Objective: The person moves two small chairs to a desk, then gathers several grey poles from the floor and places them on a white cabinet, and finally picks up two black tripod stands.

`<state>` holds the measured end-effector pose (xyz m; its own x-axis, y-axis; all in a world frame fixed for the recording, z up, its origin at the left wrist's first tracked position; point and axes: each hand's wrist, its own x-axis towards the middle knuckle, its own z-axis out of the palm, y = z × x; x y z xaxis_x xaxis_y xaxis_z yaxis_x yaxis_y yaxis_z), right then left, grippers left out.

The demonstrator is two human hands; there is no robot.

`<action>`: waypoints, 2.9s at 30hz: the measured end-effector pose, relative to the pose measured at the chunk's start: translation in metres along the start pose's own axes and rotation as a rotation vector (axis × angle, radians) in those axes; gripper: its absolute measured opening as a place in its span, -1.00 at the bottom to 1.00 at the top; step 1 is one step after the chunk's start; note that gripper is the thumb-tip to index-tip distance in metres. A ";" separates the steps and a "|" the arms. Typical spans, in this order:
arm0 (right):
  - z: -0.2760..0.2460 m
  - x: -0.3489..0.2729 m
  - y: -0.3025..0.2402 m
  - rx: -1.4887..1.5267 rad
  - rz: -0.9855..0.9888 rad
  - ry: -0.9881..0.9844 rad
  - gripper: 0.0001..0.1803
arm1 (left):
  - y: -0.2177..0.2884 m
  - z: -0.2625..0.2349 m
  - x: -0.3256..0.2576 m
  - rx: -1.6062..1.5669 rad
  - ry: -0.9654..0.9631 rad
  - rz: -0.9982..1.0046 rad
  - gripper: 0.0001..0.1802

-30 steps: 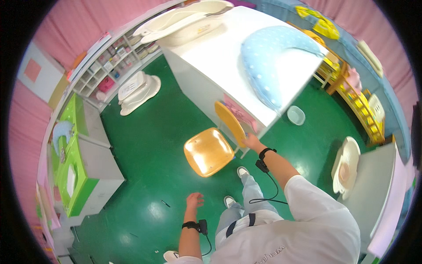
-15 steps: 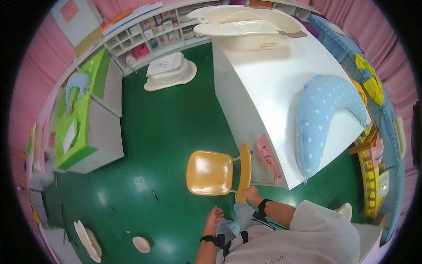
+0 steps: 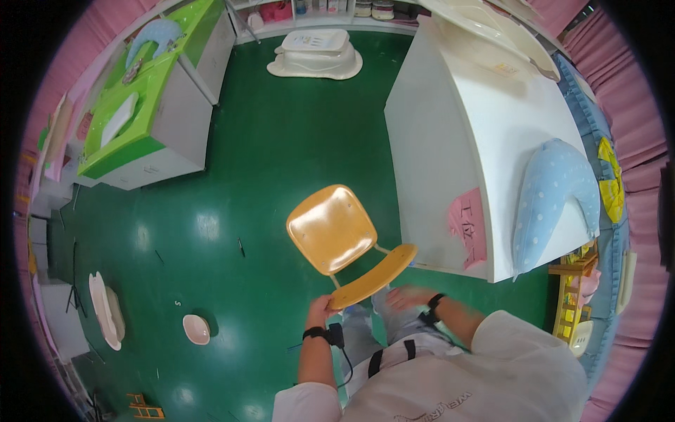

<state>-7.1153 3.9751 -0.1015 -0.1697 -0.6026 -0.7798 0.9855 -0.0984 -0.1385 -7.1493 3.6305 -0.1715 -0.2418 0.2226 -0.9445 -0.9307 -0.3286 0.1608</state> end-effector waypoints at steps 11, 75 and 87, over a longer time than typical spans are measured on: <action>-0.024 0.028 -0.172 -0.610 0.259 0.603 -0.54 | -0.028 -0.008 0.075 0.476 0.141 0.136 -0.63; 0.845 0.409 0.347 -3.217 0.122 -1.152 -0.70 | -0.396 -0.440 -0.450 -0.829 0.666 0.064 -0.48; 1.130 0.466 0.680 -3.376 0.232 -1.356 -0.65 | -0.550 -0.712 -0.601 -1.102 0.615 0.120 -0.55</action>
<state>-6.5166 2.7325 0.1305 0.4798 -0.2724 -0.8340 -0.7195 -0.6662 -0.1963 -6.2963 3.0238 0.1030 0.1339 -0.2258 -0.9649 -0.1196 -0.9703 0.2104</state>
